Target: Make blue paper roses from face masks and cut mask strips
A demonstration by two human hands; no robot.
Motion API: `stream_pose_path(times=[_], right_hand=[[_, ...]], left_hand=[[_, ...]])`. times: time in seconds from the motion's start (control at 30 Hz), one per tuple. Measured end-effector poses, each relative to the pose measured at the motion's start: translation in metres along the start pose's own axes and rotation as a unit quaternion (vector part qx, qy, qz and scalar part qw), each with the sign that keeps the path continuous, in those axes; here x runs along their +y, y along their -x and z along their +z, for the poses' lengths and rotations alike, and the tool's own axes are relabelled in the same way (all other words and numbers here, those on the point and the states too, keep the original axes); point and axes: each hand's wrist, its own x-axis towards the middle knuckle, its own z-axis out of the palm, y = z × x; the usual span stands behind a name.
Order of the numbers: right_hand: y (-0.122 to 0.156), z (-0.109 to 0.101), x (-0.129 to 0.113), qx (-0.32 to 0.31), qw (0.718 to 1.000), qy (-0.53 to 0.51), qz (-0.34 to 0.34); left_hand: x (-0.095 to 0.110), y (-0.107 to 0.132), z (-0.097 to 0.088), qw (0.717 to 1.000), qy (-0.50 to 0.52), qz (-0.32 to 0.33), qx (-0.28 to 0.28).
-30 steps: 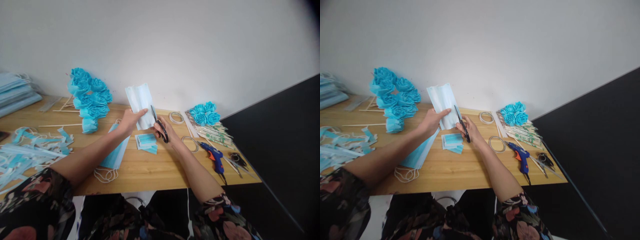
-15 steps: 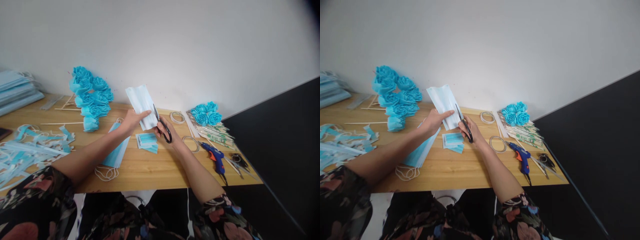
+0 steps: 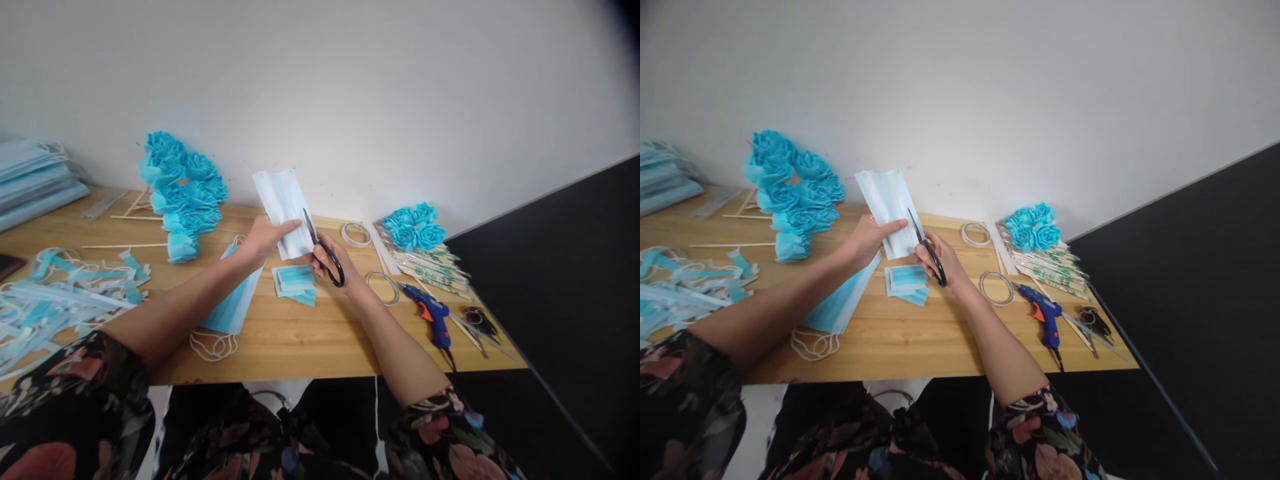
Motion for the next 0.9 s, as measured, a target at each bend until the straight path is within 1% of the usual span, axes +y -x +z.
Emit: stream_pose_path(times=[0.4, 0.53, 0.7, 0.9], right_hand=[[0.0019, 0.0016, -0.0033, 0.003, 1.000, 0.014, 0.002], [0.0014, 0.0007, -0.0002, 0.002, 0.999, 0.032, -0.008], [0.0002, -0.0002, 0.0055, 0.010, 0.999, 0.034, -0.004], [0.0007, 0.0015, 0.0054, 0.024, 0.999, 0.035, 0.001]], left_hand=[[-0.0008, -0.0002, -0.0002, 1.000, 0.012, -0.006, -0.007], [-0.0016, -0.0006, -0.0007, 1.000, 0.010, -0.015, -0.012], [-0.0024, -0.0009, -0.0007, 1.000, 0.018, -0.013, -0.009], [-0.0037, -0.0015, -0.0006, 1.000, 0.021, -0.013, -0.011]])
